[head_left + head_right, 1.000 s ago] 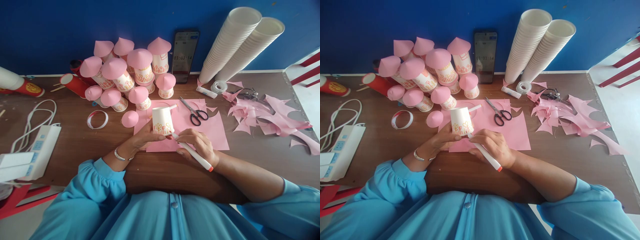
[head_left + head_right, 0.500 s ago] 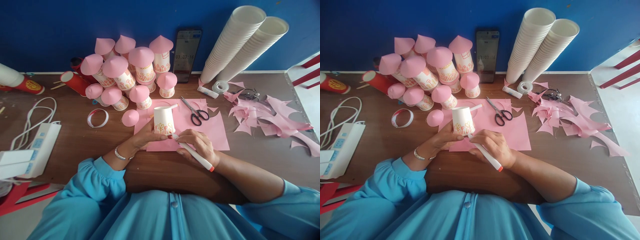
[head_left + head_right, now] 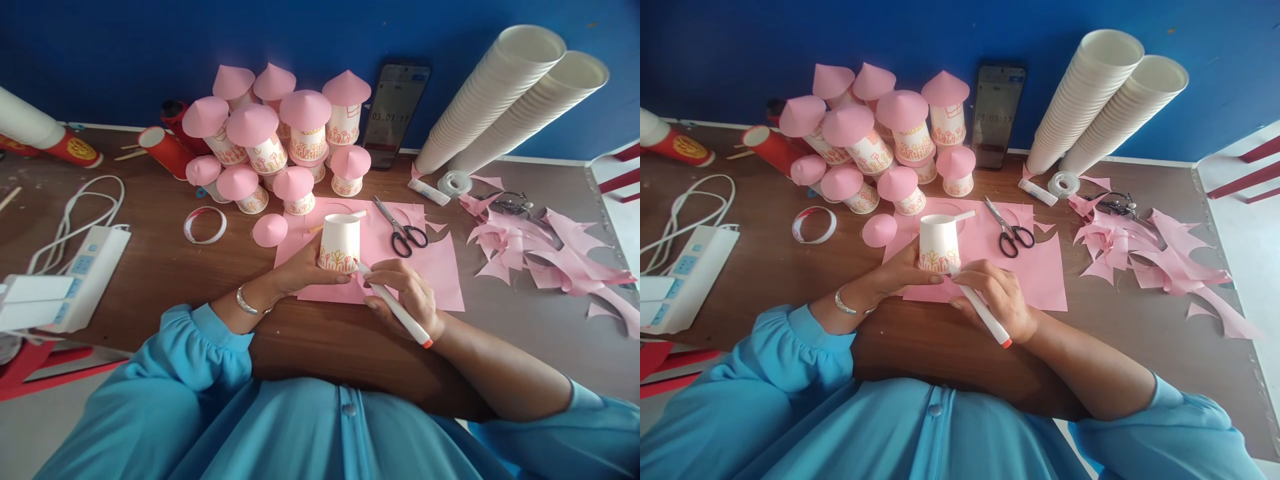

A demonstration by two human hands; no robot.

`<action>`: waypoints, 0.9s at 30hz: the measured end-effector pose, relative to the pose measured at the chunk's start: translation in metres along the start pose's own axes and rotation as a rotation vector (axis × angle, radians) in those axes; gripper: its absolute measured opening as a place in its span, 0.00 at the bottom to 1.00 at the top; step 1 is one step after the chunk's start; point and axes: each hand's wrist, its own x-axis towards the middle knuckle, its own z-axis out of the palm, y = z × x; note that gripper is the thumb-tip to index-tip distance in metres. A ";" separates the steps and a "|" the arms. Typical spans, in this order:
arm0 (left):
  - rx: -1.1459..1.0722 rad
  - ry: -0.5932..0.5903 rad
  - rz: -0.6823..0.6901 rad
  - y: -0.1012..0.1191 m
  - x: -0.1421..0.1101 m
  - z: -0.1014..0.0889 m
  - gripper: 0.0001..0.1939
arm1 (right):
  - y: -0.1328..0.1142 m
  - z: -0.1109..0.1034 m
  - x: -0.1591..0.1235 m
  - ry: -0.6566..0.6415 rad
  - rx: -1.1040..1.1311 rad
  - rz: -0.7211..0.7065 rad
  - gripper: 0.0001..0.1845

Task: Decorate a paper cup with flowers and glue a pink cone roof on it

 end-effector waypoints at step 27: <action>0.075 -0.093 0.032 -0.003 -0.004 -0.001 0.47 | 0.022 0.010 -0.014 0.020 0.052 0.274 0.36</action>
